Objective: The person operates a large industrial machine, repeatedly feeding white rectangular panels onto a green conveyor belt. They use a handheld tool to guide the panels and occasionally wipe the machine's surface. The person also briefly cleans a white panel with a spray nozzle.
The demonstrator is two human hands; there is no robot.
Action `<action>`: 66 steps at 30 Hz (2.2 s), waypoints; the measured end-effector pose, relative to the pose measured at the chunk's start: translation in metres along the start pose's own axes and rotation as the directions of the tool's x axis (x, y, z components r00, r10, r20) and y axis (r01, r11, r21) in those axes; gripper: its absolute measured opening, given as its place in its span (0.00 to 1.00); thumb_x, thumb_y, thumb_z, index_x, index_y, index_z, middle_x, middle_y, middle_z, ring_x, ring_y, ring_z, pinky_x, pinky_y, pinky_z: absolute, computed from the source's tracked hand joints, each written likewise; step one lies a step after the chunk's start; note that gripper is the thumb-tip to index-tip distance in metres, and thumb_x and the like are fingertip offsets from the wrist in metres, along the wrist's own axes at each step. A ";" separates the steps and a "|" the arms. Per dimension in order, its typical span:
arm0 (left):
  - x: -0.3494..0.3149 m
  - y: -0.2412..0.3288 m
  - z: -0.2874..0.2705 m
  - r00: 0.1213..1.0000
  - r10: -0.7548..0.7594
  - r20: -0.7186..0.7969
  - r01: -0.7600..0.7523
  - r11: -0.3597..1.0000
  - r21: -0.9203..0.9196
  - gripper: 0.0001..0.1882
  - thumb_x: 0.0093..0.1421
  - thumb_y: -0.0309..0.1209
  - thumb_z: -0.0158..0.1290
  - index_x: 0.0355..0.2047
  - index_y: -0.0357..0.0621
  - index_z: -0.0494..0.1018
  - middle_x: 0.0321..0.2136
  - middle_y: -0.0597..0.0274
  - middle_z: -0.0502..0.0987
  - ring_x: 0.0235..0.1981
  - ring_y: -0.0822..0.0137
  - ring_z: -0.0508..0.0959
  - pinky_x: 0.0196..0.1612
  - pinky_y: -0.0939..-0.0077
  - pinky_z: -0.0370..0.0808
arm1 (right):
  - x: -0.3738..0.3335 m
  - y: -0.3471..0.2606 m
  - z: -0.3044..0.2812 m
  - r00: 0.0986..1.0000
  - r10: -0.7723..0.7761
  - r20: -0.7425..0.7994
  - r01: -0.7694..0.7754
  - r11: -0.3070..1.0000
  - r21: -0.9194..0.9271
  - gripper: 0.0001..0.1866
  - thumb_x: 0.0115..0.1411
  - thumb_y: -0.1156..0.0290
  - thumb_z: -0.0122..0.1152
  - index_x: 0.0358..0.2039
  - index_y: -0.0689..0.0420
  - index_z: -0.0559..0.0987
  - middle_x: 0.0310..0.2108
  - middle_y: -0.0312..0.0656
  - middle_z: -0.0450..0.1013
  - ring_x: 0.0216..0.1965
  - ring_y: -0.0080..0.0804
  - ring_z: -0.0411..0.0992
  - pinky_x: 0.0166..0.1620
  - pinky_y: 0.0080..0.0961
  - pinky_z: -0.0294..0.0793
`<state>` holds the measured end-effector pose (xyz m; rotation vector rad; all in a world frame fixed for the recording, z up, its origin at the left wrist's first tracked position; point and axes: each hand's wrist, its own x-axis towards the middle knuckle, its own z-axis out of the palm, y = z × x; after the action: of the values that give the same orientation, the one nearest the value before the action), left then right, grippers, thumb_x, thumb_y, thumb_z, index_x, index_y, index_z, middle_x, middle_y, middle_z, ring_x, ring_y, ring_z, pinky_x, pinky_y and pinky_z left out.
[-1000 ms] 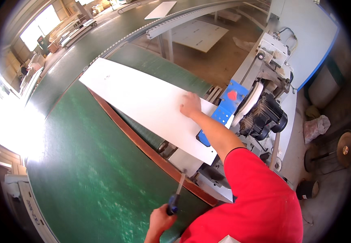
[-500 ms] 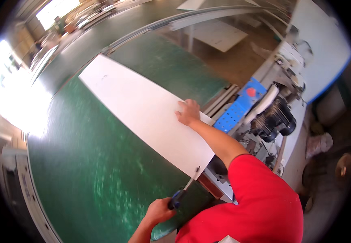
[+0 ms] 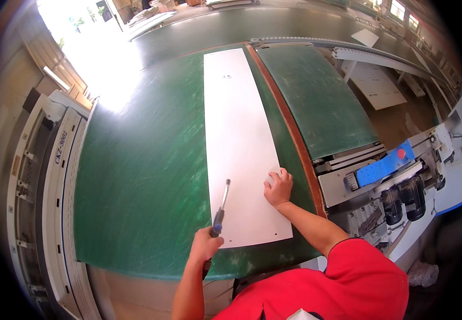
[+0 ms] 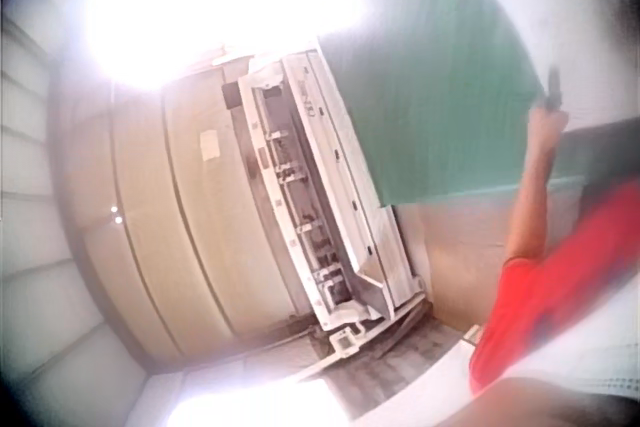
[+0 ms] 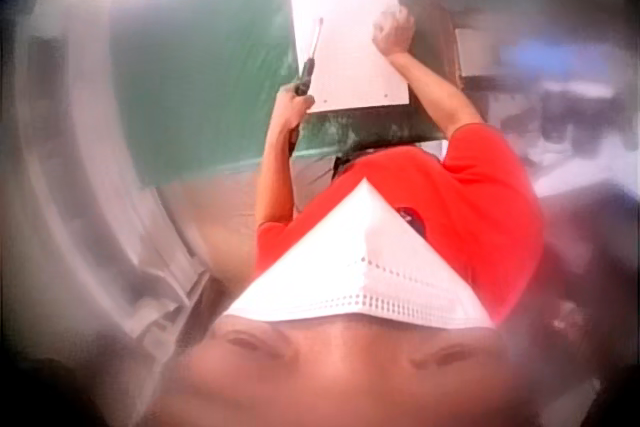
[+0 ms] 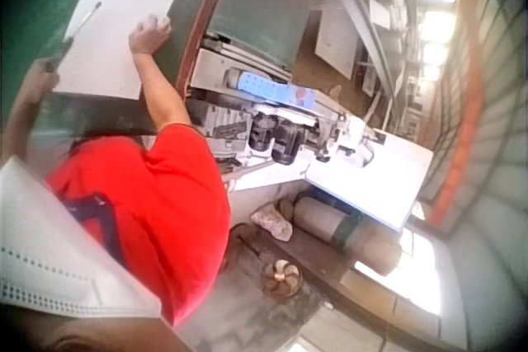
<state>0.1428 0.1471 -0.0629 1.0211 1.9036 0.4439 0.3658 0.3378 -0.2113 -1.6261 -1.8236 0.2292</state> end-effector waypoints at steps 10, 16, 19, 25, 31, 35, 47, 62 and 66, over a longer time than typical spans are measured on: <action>-0.059 -0.066 -0.001 0.978 0.019 -0.208 -0.048 0.990 -0.135 0.12 0.45 0.30 0.55 0.29 0.36 0.72 0.19 0.56 0.74 0.21 0.64 0.72 0.28 0.68 0.70 | -0.007 -0.176 0.086 0.756 -0.273 0.595 -0.411 0.509 0.756 0.18 0.54 0.74 0.59 0.47 0.60 0.79 0.40 0.42 0.77 0.41 0.30 0.74 0.45 0.28 0.74; -0.086 -0.141 -0.023 0.953 -0.094 -0.288 -0.027 0.920 -0.390 0.07 0.44 0.24 0.53 0.26 0.36 0.71 0.15 0.59 0.72 0.16 0.68 0.71 0.21 0.72 0.68 | -0.094 -0.130 0.040 0.843 -0.325 0.430 0.002 0.800 0.600 0.16 0.54 0.71 0.60 0.44 0.56 0.81 0.50 0.45 0.75 0.50 0.42 0.72 0.53 0.34 0.73; -0.096 -0.157 -0.035 0.929 -0.232 -0.288 0.036 0.831 -0.555 0.04 0.43 0.21 0.52 0.23 0.36 0.71 0.11 0.61 0.70 0.11 0.68 0.70 0.15 0.74 0.66 | -0.120 -0.092 -0.008 0.839 -0.411 0.356 0.181 0.829 0.530 0.15 0.52 0.72 0.59 0.42 0.55 0.81 0.51 0.45 0.74 0.52 0.45 0.71 0.57 0.37 0.70; -0.075 -0.133 -0.013 0.998 0.054 0.037 -0.047 0.985 -0.167 0.13 0.44 0.32 0.55 0.30 0.37 0.73 0.21 0.56 0.75 0.26 0.62 0.76 0.30 0.66 0.70 | -0.155 -0.035 -0.074 0.909 -0.294 0.295 0.174 0.911 0.373 0.17 0.48 0.75 0.60 0.41 0.57 0.81 0.53 0.48 0.71 0.55 0.48 0.68 0.58 0.38 0.69; -0.057 -0.123 0.020 0.998 0.049 0.033 -0.044 0.988 -0.148 0.17 0.45 0.34 0.55 0.34 0.37 0.74 0.23 0.51 0.76 0.26 0.57 0.76 0.33 0.63 0.72 | -0.188 -0.013 -0.105 0.954 -0.192 0.230 0.133 0.959 0.248 0.18 0.47 0.76 0.60 0.42 0.57 0.80 0.56 0.48 0.69 0.57 0.49 0.66 0.59 0.38 0.67; -0.079 -0.105 0.038 0.969 0.107 0.224 -0.100 0.994 -0.041 0.19 0.45 0.35 0.56 0.37 0.37 0.76 0.25 0.50 0.78 0.28 0.57 0.78 0.34 0.64 0.73 | -0.205 -0.008 -0.118 0.957 -0.157 0.243 0.095 0.964 0.250 0.19 0.47 0.75 0.61 0.43 0.57 0.80 0.57 0.49 0.69 0.58 0.49 0.66 0.60 0.39 0.66; -0.093 -0.110 0.068 0.911 0.262 0.319 -0.314 0.942 0.122 0.17 0.46 0.35 0.63 0.31 0.36 0.74 0.23 0.51 0.76 0.25 0.59 0.75 0.34 0.65 0.72 | -0.210 -0.020 -0.121 0.916 -0.138 0.376 0.028 0.959 0.283 0.18 0.50 0.73 0.62 0.44 0.57 0.81 0.61 0.47 0.65 0.62 0.46 0.63 0.63 0.36 0.64; -0.098 -0.107 0.075 0.910 0.307 0.279 -0.359 0.919 0.161 0.20 0.46 0.37 0.64 0.33 0.35 0.74 0.24 0.46 0.77 0.25 0.53 0.77 0.33 0.63 0.73 | -0.209 -0.024 -0.120 0.891 -0.141 0.433 0.006 0.954 0.299 0.18 0.50 0.72 0.63 0.44 0.60 0.81 0.61 0.48 0.64 0.63 0.46 0.61 0.65 0.36 0.61; -0.094 -0.107 0.079 0.907 0.316 0.277 -0.364 0.920 0.142 0.19 0.46 0.37 0.64 0.33 0.35 0.74 0.24 0.45 0.77 0.26 0.51 0.78 0.33 0.62 0.73 | -0.209 -0.027 -0.125 0.879 -0.125 0.460 -0.024 0.952 0.304 0.19 0.50 0.72 0.63 0.44 0.59 0.81 0.61 0.49 0.64 0.63 0.46 0.61 0.65 0.37 0.61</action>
<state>0.1824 0.0003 -0.1228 1.4796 1.5647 0.3146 0.4153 0.1005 -0.1777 -1.3781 -2.0577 0.9103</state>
